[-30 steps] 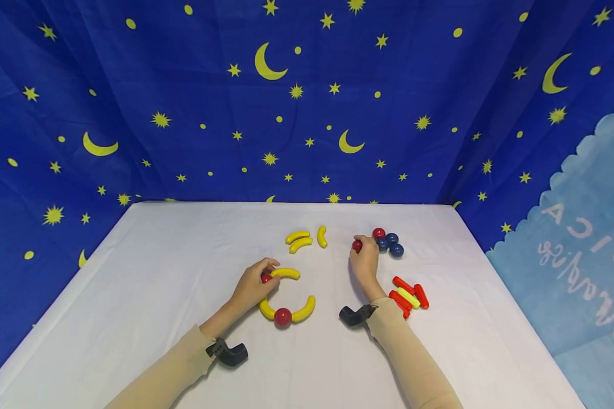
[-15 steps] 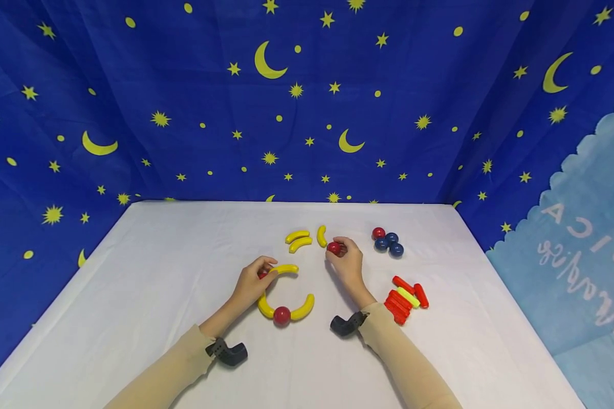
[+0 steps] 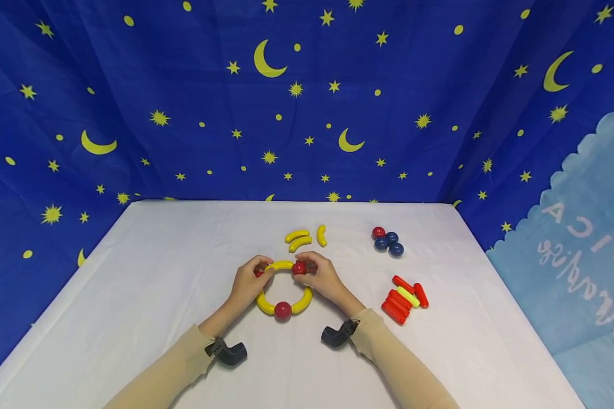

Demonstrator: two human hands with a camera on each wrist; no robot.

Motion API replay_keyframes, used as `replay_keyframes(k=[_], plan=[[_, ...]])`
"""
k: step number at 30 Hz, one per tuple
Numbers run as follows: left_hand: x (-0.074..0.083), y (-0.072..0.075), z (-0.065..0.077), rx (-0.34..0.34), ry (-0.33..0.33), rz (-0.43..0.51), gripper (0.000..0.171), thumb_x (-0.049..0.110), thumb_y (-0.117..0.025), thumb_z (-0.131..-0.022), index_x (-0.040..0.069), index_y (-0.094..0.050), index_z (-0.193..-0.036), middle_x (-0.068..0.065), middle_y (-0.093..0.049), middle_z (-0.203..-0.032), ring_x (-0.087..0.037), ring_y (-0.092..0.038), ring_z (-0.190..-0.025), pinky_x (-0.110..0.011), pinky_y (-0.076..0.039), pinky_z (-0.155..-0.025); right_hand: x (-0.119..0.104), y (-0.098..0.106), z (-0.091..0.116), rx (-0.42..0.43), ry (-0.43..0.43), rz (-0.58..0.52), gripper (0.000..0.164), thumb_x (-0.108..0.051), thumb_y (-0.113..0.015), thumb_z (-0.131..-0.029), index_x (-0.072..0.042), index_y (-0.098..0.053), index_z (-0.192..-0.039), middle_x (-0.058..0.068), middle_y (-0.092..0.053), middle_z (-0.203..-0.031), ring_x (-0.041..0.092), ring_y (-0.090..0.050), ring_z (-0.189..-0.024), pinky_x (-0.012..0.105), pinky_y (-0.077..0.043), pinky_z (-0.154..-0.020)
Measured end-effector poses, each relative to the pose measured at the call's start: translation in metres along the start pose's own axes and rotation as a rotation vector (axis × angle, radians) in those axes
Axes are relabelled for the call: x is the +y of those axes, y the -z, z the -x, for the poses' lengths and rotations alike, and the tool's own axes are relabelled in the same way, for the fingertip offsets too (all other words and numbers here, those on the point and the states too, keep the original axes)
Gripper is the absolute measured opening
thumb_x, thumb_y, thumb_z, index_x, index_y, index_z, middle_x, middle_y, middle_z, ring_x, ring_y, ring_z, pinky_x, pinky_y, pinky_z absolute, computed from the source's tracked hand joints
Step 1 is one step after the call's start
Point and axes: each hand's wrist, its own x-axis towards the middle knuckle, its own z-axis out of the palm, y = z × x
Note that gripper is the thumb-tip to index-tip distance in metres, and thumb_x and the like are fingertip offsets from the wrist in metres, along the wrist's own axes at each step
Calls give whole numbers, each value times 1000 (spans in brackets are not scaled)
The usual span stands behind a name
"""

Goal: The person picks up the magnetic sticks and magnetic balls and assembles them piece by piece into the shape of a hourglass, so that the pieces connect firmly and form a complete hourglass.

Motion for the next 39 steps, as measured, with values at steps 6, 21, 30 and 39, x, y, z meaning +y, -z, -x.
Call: replay_keyframes(k=[6, 21, 30, 39], plan=[[0, 0, 0, -9, -23, -11, 17, 15, -70, -81, 10, -69, -98, -8, -69, -89, -15, -56, -76, -25, -43, -69, 0, 1, 4, 69, -51, 50, 45, -7, -74, -80, 0, -58, -121, 17, -63, -119, 30, -63, -104, 30, -53, -89], [0, 0, 3, -53, -107, -191, 34, 28, -74, -76, 15, -69, -108, -4, -62, -98, -17, -60, -85, -32, -49, -74, -32, -23, 54, 294, -148, 316, 51, -14, -79, -74, -4, -58, -119, 9, -60, -101, 3, -44, -60, 17, -40, -53], [0, 3, 3, -127, -142, -171, 35, 25, -72, -81, 13, -68, -113, -4, -67, -103, -18, -64, -96, -36, -51, -85, -37, -29, 52, 314, -158, 245, 53, 1, -74, -68, -1, -56, -118, 15, -59, -104, 6, -45, -61, 16, -41, -54], [0, 0, 3, -181, -236, -103, 37, 23, -73, -82, 11, -67, -116, -5, -68, -104, -20, -64, -98, -38, -52, -88, -34, -25, 50, 339, -190, 225, 54, 2, -72, -69, 1, -54, -119, 15, -60, -103, 7, -46, -61, 16, -41, -50]])
